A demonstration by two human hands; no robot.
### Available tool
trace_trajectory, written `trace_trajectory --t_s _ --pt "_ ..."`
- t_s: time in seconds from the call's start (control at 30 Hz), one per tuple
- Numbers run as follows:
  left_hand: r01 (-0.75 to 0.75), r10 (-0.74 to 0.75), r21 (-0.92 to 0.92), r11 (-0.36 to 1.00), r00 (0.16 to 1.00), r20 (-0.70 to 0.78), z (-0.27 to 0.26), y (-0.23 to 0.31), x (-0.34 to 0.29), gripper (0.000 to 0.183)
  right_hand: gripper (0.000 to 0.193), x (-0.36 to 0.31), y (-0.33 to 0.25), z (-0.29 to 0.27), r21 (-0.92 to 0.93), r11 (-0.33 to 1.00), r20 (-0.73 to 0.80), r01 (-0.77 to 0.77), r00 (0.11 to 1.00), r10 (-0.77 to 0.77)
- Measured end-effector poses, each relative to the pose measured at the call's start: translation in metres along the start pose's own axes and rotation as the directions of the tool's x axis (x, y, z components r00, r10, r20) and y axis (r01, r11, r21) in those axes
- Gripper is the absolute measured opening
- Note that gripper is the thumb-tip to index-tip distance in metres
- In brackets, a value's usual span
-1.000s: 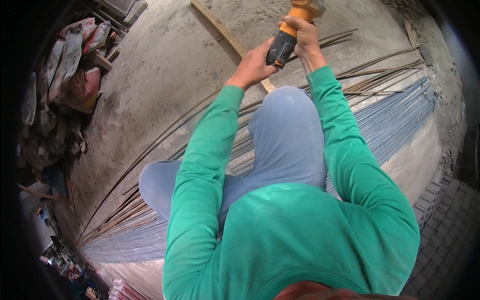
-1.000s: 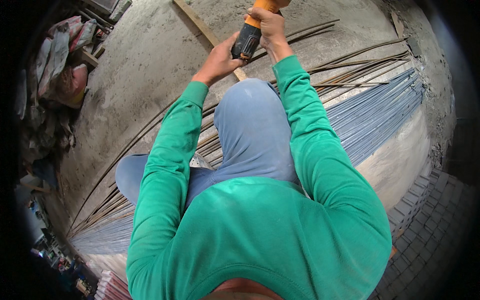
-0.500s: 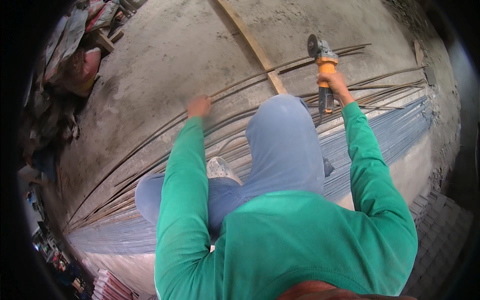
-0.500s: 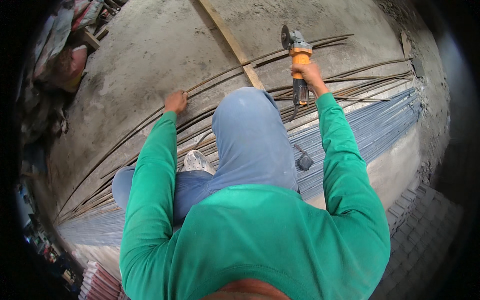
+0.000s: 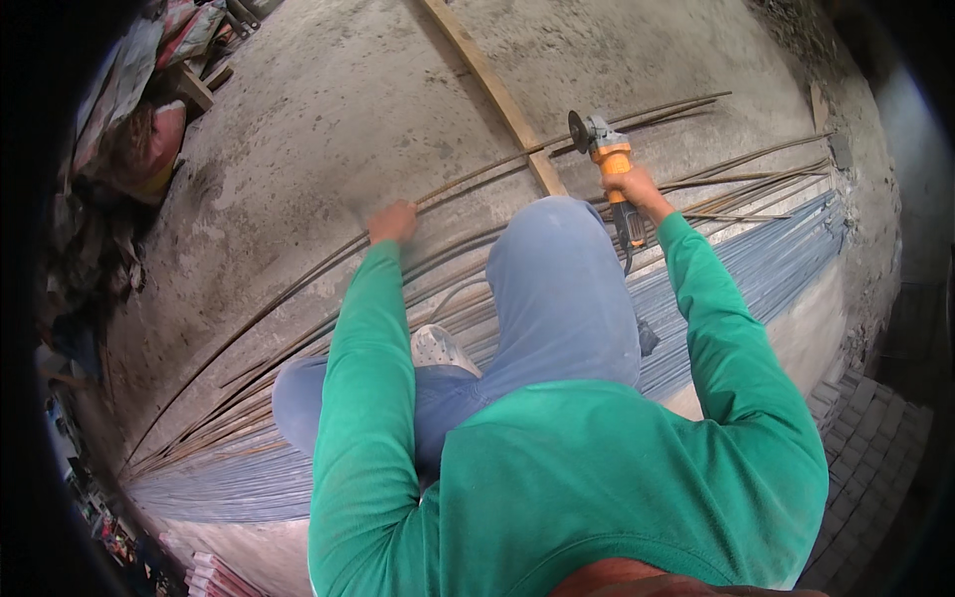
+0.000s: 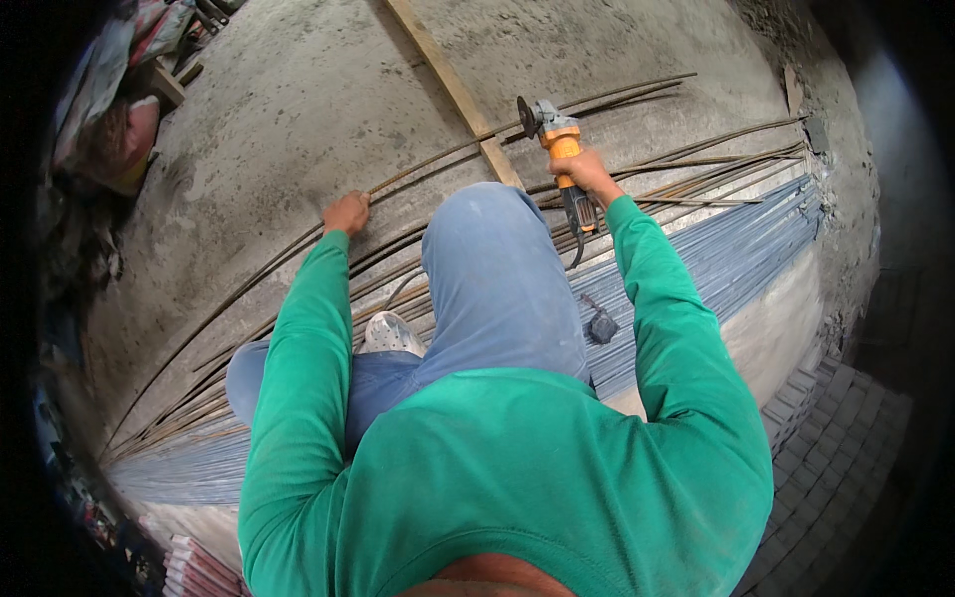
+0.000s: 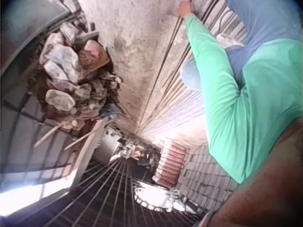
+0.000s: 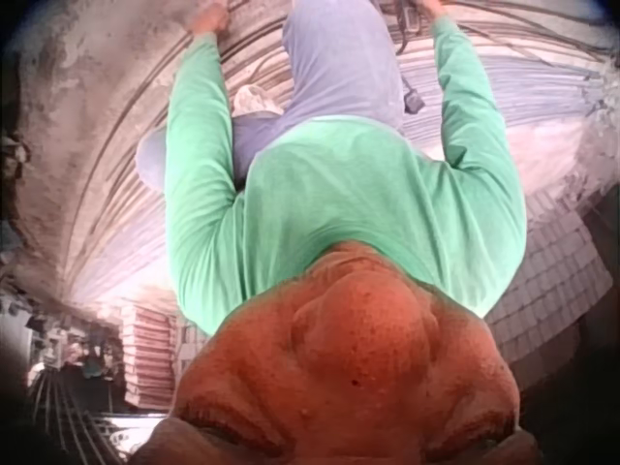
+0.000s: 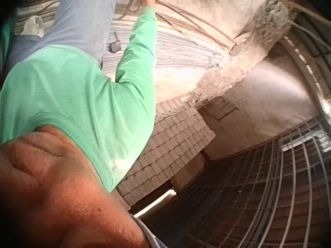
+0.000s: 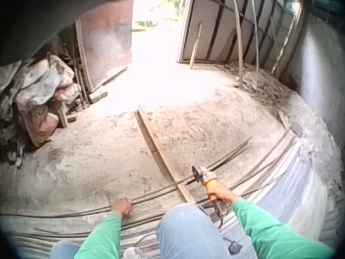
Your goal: The person measures a metal rod with a tape measure and marks it with a wooden guide. They then use an angle grinder to cut the rod, producing sparks. The person repeats this process for several rods, stacking the cut pieces on the floor.
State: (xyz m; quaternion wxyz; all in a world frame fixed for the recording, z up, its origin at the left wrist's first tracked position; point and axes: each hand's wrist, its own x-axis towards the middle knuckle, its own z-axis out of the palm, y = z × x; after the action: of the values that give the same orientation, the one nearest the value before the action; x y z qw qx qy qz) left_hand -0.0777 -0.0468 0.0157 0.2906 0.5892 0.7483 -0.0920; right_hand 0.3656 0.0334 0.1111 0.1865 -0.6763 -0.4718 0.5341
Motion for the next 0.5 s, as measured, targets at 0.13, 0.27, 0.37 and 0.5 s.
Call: trace_trajectory --t_s 0.13,0.27,0.37,0.5 --pt "0.015 -0.016 -0.006 1.000 1.000 -0.004 -0.002 0.001 -0.003 0.043 0.034 -0.001 0.009 0.006 0.002 1.000 0.039 -0.006 0.999 0.006" --pt "0.007 -0.007 0.012 1.000 1.000 -0.008 -0.002 0.003 -0.004 0.043 0.030 0.004 0.018 0.008 -0.032 0.998 0.060 -0.046 0.997 0.048" --pt "0.006 -0.005 0.026 1.000 0.999 -0.032 0.001 0.002 -0.003 0.043 0.028 0.009 0.020 0.012 -0.018 0.999 0.089 -0.048 0.995 0.049" --pt "-0.001 0.004 0.040 0.999 0.997 -0.077 0.004 0.000 -0.003 0.042 0.027 0.004 0.014 0.018 -0.025 0.999 0.070 -0.026 0.997 0.028"
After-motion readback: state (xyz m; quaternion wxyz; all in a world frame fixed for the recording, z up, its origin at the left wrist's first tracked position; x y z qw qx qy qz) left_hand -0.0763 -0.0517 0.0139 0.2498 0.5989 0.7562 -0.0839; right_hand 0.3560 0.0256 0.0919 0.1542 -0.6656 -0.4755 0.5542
